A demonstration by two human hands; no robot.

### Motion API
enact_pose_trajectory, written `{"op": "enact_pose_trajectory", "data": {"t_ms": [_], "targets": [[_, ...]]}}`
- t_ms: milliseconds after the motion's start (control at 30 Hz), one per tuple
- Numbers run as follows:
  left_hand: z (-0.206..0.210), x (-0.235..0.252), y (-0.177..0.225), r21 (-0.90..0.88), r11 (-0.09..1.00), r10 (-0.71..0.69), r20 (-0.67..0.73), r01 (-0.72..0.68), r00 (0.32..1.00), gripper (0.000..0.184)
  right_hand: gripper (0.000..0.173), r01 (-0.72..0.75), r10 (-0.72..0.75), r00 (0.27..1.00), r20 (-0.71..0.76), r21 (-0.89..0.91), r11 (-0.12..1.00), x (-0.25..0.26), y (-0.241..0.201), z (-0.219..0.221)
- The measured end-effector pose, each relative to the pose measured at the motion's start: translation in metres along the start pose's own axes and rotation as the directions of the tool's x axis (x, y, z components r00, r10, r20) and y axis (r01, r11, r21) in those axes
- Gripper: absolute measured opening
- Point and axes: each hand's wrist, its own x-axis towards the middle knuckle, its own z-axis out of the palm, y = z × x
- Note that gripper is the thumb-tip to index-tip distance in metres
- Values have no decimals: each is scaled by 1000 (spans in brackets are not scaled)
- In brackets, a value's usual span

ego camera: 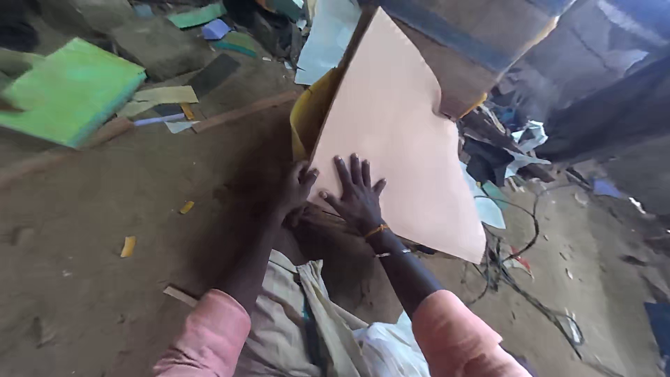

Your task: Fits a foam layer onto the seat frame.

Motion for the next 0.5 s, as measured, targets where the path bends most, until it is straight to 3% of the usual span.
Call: {"op": "enact_pose_trajectory", "data": {"t_ms": [67, 133, 233, 300, 400, 500], "targets": [[-17, 1, -8, -129, 991, 45, 109, -30, 993, 46, 94, 25, -25, 1000, 1, 25, 999, -1, 2, 0], [-27, -3, -11, -222, 973, -30, 171, 68, 985, 54, 86, 36, -36, 999, 24, 30, 999, -3, 3, -3], [-36, 0, -19, -133, 990, -6, 247, 40, 969, 53, 79, 47, -47, 999, 16, 28, 999, -3, 4, -3], [-36, 5, -35, 48, 992, 102, 261, -118, 960, 50, 80, 37, -38, 999, 17, 14, 999, -2, 4, -2], [-31, 10, -58, 178, 901, 350, 244, -396, 905, 34, 85, 37, -37, 999, 8, 0, 999, -3, 3, 0], [-27, 0, -69, 183, 869, 410, 253, -459, 876, 23, 89, 46, -46, 999, -7, 3, 999, -4, 5, 3]]}}
